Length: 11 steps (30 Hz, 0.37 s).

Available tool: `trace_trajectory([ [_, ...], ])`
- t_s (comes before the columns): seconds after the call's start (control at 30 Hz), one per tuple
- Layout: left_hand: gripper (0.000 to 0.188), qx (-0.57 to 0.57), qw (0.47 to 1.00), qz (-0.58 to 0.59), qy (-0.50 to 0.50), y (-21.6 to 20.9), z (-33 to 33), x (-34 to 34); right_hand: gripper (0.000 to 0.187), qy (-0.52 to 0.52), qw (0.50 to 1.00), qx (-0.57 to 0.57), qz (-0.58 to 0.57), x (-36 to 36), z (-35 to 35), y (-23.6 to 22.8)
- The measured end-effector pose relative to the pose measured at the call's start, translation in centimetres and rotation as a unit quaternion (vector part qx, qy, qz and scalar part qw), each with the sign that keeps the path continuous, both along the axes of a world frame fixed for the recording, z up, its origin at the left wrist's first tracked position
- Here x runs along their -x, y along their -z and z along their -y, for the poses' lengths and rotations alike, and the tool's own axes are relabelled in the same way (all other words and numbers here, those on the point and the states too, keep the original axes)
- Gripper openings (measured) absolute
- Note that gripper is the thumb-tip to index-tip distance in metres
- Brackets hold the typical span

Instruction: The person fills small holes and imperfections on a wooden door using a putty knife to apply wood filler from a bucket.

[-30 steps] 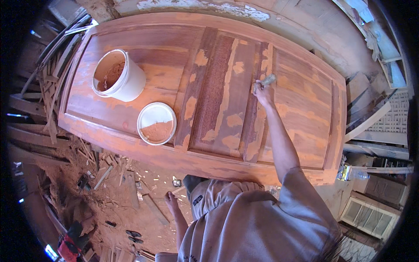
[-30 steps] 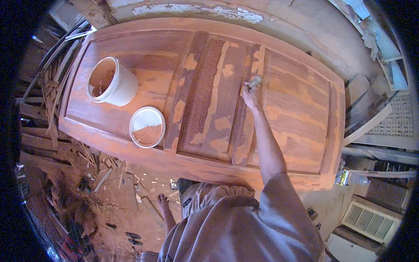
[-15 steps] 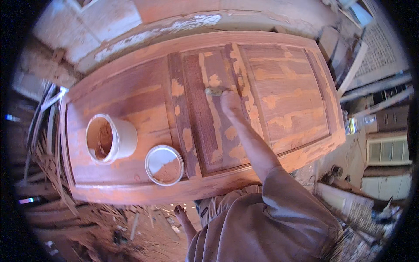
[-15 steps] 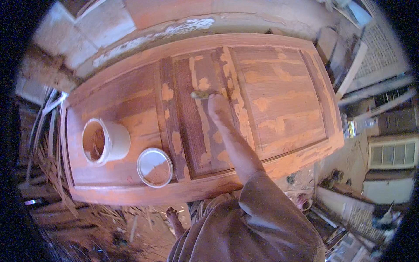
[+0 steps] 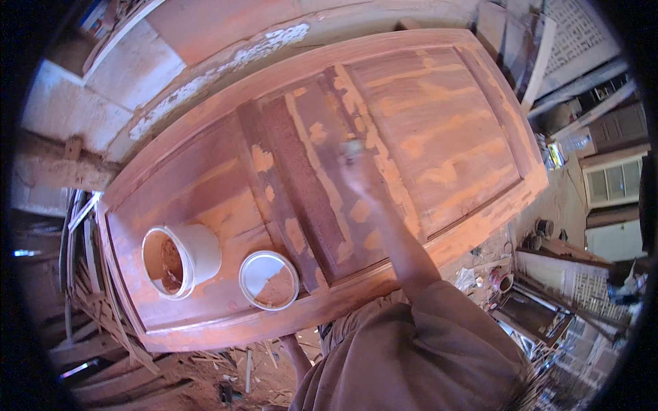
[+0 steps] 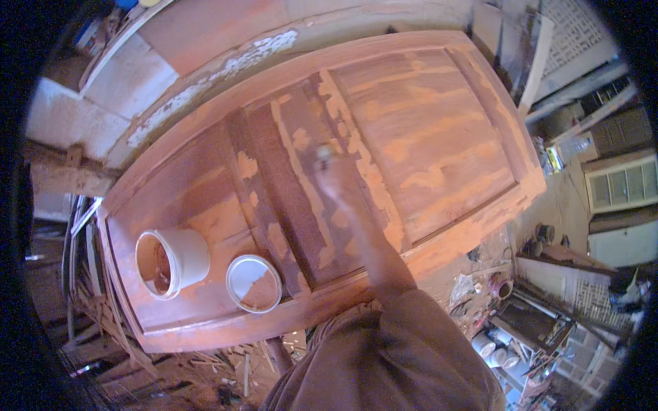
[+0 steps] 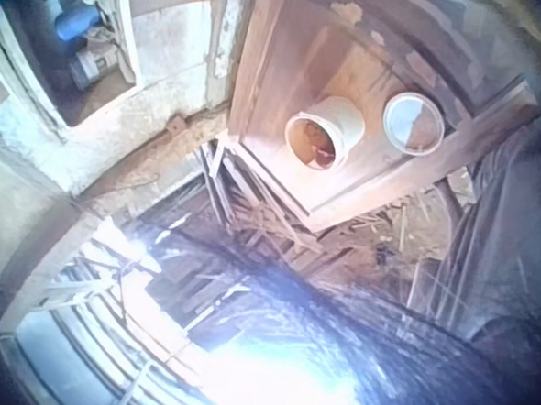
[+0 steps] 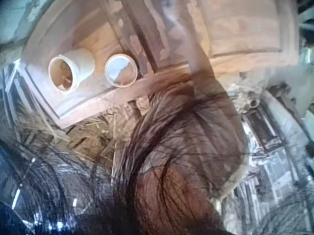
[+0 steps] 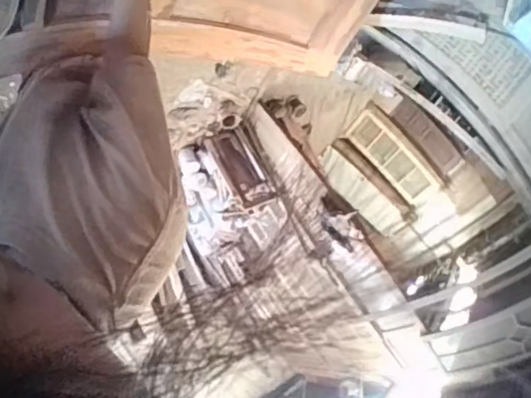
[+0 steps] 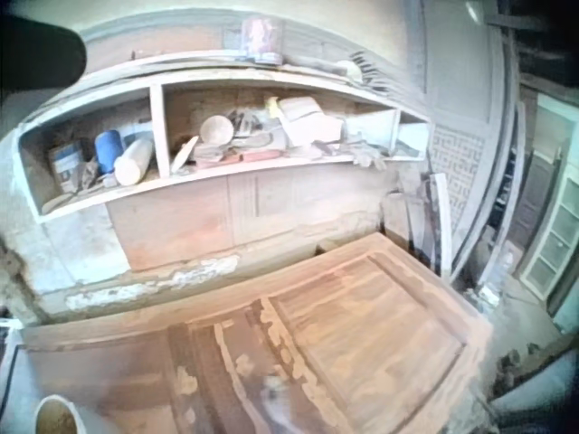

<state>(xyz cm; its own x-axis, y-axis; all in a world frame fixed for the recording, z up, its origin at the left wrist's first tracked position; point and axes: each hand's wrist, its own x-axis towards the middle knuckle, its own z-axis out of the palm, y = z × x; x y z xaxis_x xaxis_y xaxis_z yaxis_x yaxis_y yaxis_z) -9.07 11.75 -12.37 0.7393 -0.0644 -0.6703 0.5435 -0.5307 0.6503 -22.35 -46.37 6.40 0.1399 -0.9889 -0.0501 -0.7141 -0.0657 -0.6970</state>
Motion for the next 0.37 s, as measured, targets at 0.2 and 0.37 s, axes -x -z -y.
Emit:
trace_trajectory([
  [0.2,0.037,-0.009,1.000,0.000,-0.005,0.1,-0.4,3.0,0.025,-0.056,0.997,0.036,0.048,8.0,3.1,2.4],
  [0.37,0.047,-0.012,0.998,-0.039,-0.050,1.4,-1.5,6.0,0.031,-0.103,0.992,0.001,-0.078,6.4,3.7,5.3],
])
